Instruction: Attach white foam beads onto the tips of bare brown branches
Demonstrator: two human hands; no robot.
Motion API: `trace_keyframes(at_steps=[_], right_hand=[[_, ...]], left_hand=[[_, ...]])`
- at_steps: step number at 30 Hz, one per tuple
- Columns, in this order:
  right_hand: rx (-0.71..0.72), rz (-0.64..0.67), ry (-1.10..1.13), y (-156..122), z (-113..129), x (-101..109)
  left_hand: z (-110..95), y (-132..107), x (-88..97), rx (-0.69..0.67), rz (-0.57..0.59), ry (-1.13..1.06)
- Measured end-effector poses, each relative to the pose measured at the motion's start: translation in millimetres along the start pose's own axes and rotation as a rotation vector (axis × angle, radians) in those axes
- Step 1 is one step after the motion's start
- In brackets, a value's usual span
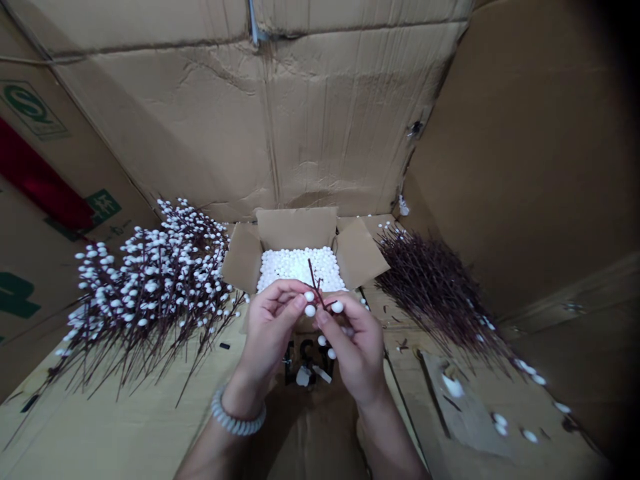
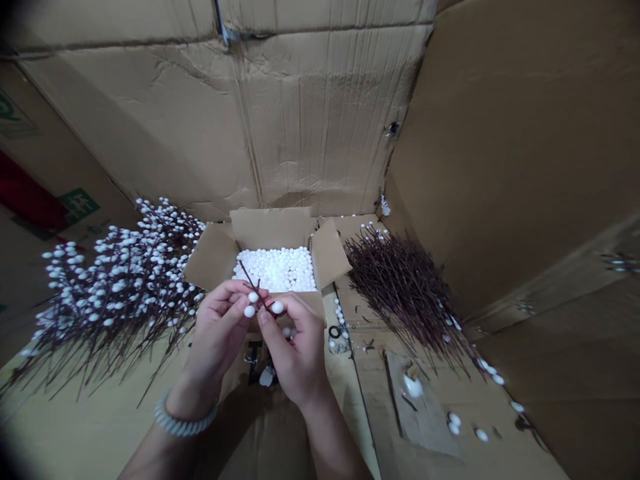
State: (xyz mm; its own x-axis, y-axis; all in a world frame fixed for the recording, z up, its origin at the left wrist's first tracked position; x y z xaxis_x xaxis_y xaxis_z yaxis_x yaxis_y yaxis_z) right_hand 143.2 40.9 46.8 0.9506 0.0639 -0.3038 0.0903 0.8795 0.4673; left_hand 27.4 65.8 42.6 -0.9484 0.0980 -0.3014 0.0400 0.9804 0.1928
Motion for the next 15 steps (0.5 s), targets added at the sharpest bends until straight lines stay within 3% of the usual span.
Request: trace_keyframes(at_steps=[15], right_hand=[[0.043, 0.009, -0.065, 0.9, 3.9, -0.7]], left_hand=[[-2.3, -1.0, 1.5, 0.007, -0.047, 0.064]])
Point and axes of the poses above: each hand's wrist, its own y-axis towards the middle knuckle, its own x-axis out of the back of the hand, z = x × y, the point moved 6 cm from there along y, towards the middle knuckle, and after that the axes turned 13 degrees about y, right-handed, at the moved point
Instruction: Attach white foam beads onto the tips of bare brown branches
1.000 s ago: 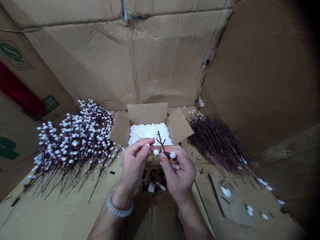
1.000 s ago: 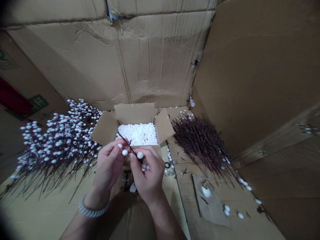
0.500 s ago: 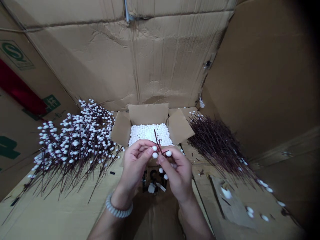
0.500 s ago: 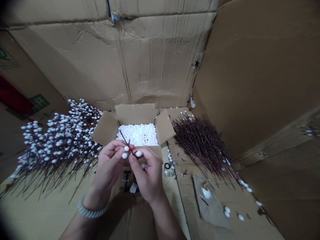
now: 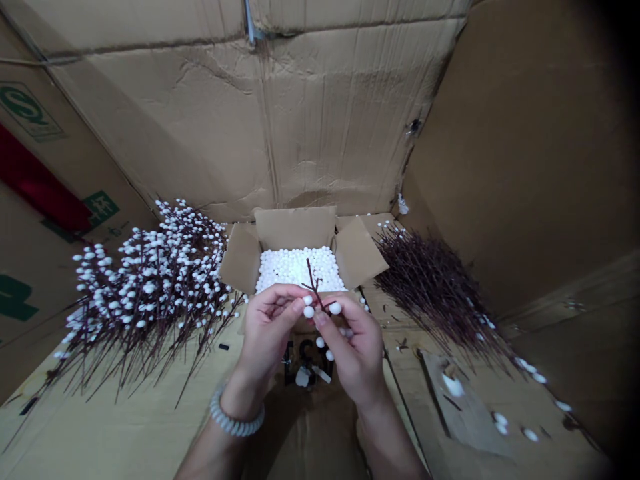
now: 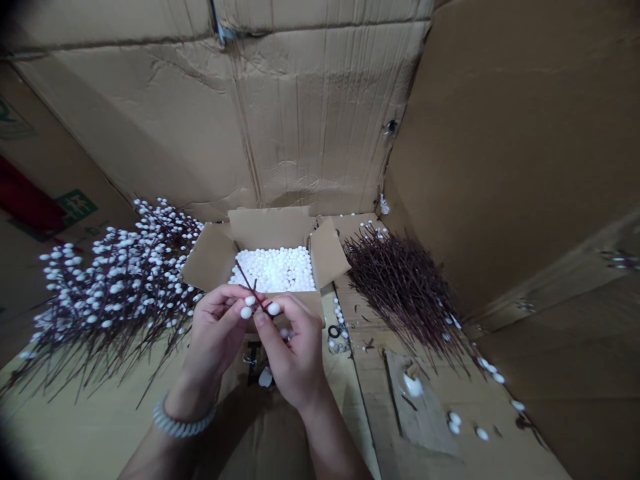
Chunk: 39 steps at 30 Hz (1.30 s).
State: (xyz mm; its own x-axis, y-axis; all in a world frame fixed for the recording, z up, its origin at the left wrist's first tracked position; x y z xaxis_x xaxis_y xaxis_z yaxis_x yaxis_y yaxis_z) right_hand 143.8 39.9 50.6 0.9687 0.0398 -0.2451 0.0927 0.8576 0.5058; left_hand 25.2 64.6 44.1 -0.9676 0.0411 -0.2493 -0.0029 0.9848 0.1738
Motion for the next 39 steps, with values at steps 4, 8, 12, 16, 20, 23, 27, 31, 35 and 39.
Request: trace_keyframes(at_steps=[4, 8, 12, 16, 20, 23, 27, 31, 35, 39], right_hand=[[0.025, 0.002, -0.011, 0, 2, 0], [0.027, 0.001, -0.012, 0, 3, 0], [0.035, -0.001, -0.002, -1, 3, 0], [-0.003, -0.006, 0.011, -2, -1, 1], [-0.056, -0.010, 0.033, -2, -5, 1], [-0.069, -0.023, 0.028, -2, -7, 2], [-0.084, -0.038, 0.049, -2, -9, 3], [-0.082, -0.032, 0.038, -1, -9, 3], [-0.058, -0.020, -0.011, 1, -3, 3], [0.033, 0.011, -0.084, 1, 7, 1]], left_hand=[[-1, 0, 0.1, -0.020, 0.006, -0.004], [-1, -1, 1.9, -0.059, 0.006, 0.013], [0, -1, 3.7, -0.088, 0.013, 0.032], [1, -1, 6.3, -0.104, 0.001, 0.092], [1, -2, 5.9, -0.099, 0.012, 0.110], [1, -2, 5.3, -0.108, 0.006, 0.103], [1, -2, 3.8, -0.128, 0.012, 0.093], [1, -2, 3.4, -0.137, 0.026, 0.100], [4, -1, 5.8, -0.115, 0.023, 0.119], [7, -1, 9.3, -0.106, 0.012, 0.111]])
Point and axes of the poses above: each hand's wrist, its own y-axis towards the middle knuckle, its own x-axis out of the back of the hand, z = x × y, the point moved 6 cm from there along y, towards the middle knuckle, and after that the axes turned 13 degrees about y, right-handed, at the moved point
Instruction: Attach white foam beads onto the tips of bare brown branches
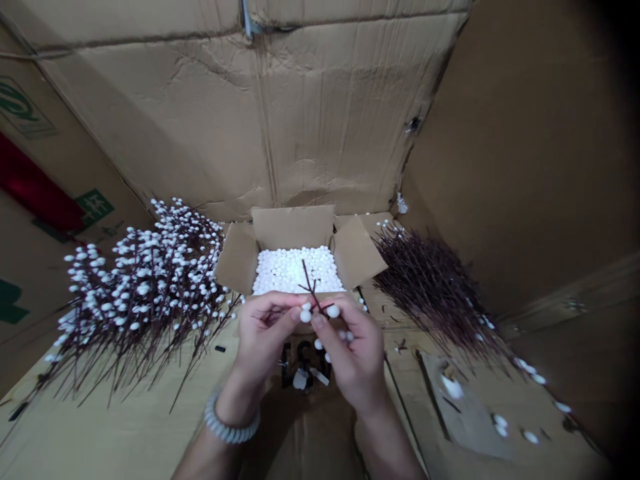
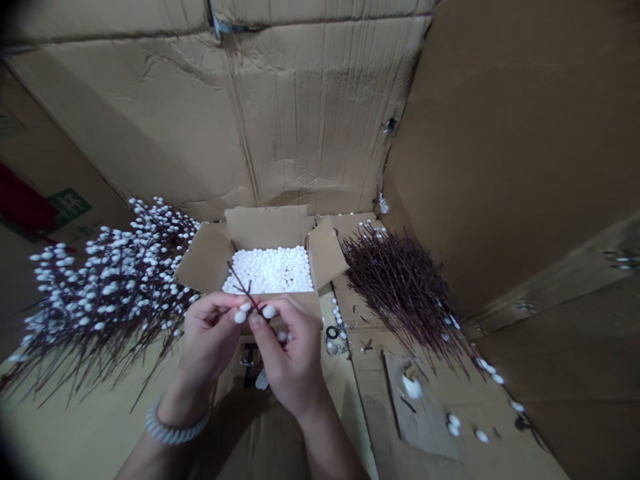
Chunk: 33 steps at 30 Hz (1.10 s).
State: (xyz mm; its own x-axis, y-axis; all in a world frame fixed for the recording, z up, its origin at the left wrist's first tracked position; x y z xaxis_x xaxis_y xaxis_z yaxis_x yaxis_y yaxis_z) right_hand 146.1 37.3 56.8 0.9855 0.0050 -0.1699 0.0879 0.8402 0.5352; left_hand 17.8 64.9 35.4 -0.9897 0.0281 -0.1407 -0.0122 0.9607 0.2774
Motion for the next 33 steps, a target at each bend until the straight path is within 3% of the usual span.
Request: trace_keyframes(at_steps=[15, 33], right_hand=[[0.158, 0.009, -0.173, 0, 14, -2], [0.029, 0.004, -0.104, -2, 2, 1]], left_hand=[[-8, 3, -9.7, -0.001, 0.053, -0.162], [-6, 2, -5.6, -0.112, 0.111, -0.082]])
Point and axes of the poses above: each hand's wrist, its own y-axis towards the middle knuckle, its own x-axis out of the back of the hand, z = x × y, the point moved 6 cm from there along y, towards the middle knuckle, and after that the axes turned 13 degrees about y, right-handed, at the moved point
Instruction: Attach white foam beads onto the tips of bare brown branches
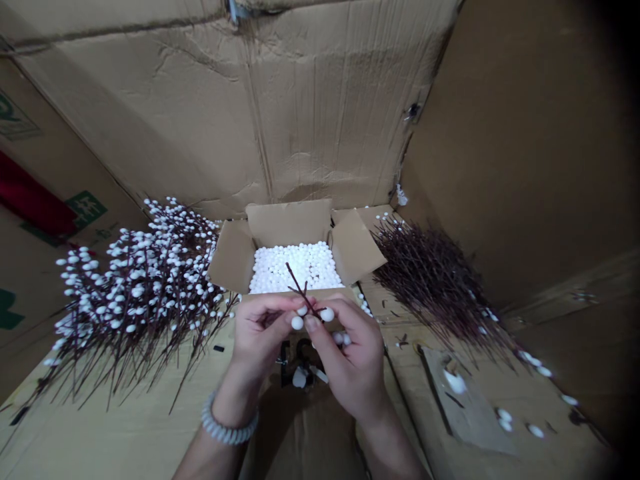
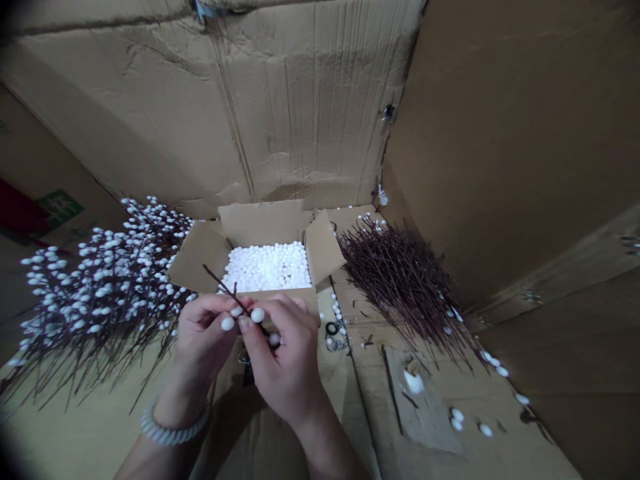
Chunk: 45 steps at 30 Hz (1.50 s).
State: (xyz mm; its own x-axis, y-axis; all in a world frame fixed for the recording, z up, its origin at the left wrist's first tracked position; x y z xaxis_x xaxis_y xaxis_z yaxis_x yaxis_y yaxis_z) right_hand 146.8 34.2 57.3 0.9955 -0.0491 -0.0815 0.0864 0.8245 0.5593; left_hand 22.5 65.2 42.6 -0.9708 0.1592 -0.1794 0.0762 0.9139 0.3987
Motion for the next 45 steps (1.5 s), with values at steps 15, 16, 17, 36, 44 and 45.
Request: trace_keyframes(at_steps=[15, 16, 17, 36, 44, 45], right_hand=[[-0.045, -0.094, 0.086, 2, -7, 0], [-0.048, -0.095, 0.082, 2, -8, -1], [-0.051, -0.098, 0.081, 2, -9, -1], [0.081, -0.169, 0.634, -3, -6, 5], [-0.019, -0.217, 0.686, 1, -9, 4], [-0.027, -0.222, 0.709, 2, -8, 3]], left_hand=[[-2, -4, 0.4, -0.009, 0.004, 0.092], [-1, -4, 2.7, -0.007, -0.036, 0.126], [-1, -4, 4.8, -0.007, -0.070, 0.149], [6, -5, 10.0, 0.036, -0.214, 0.089], [9, -4, 9.0, 0.063, -0.216, 0.055], [9, -4, 9.0, 0.058, -0.216, 0.051]])
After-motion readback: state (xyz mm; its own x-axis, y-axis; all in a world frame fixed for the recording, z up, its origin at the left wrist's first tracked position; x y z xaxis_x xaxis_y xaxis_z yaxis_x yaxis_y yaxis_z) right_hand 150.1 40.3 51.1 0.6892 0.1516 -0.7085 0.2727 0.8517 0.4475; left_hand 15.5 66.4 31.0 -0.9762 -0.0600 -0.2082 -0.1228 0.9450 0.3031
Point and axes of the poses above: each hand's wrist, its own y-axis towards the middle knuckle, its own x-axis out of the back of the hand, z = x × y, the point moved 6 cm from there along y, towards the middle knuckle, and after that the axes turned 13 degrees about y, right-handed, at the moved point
